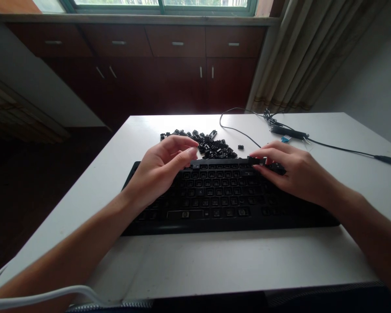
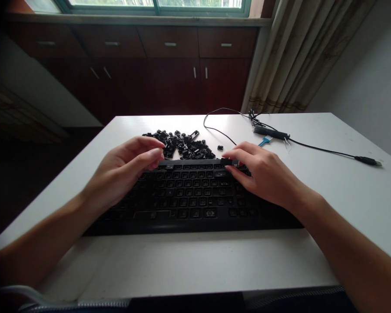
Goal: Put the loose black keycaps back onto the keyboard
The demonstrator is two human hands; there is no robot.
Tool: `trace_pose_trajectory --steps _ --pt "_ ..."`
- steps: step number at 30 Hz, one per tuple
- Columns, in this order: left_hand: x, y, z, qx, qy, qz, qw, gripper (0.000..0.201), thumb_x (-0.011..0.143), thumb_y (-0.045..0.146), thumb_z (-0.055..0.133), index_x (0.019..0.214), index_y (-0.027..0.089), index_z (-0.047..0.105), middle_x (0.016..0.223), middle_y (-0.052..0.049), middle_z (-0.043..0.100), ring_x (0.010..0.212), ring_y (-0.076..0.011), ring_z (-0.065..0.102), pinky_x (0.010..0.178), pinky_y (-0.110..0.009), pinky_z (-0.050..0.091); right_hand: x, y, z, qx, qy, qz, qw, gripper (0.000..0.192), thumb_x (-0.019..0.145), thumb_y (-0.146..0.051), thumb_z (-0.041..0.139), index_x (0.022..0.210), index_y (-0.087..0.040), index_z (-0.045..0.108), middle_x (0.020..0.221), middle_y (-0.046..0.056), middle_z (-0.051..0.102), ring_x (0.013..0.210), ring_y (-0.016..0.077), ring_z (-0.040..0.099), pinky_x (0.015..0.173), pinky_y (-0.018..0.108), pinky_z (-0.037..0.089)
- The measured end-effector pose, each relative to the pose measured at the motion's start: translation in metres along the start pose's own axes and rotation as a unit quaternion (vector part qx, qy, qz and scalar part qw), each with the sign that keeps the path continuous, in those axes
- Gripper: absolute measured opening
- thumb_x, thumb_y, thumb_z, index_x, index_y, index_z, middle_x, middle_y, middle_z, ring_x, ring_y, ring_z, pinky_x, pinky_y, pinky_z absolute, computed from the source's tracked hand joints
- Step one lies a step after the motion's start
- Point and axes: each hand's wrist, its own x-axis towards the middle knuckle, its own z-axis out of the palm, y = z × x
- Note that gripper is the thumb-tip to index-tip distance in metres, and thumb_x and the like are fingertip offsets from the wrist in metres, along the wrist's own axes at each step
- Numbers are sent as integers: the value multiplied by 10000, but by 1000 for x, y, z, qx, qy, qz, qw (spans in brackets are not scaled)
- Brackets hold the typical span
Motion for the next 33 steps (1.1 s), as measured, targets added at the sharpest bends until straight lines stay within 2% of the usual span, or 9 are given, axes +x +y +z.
trace_pose_trajectory --steps 4,9,13,20,26,33 --pt "0 0 -1 -1 -4 1 1000 220 870 427 702 1025 270 695 926 -1 682 829 -119 639 695 -199 522 0 1 -4 29 -5 -14 999 236 927 -280 630 1151 -234 692 1132 70 688 912 196 669 813 351 557" --pt "-1 0 -2 -10 -12 5 1000 201 879 404 702 1028 270 699 947 0 693 844 -117 648 723 -195 526 0 4 -14 110 -71 -44 990 198 898 -299 675 1088 -255 710 1056 46 708 840 166 672 735 305 555" --pt "0 1 -3 -15 -17 -2 1000 214 875 404 709 1040 268 699 958 -6 700 847 -125 656 755 -206 544 -1 3 -15 126 -105 -39 986 146 903 -315 664 1022 -249 718 1052 48 722 850 175 687 743 308 553" --pt "0 1 -4 -10 -19 2 1000 209 883 396 703 1040 259 699 961 -9 703 825 -117 649 751 -199 545 -2 6 -12 100 -105 -17 989 233 890 -366 691 1097 -259 691 997 27 727 828 168 673 737 306 550" --pt "-1 1 -4 -3 -20 2 1000 214 886 401 694 1044 256 696 959 -16 703 821 -123 646 742 -206 549 -1 7 -15 128 -121 -44 983 161 898 -343 686 1027 -255 726 1049 27 725 877 164 691 786 296 563" --pt "-1 3 -3 11 -13 -8 1000 256 869 450 691 1027 248 689 963 -36 704 851 -157 659 775 -254 567 0 7 -16 126 -114 -80 982 165 910 -273 670 1049 -272 759 1069 23 737 914 163 703 809 297 577"
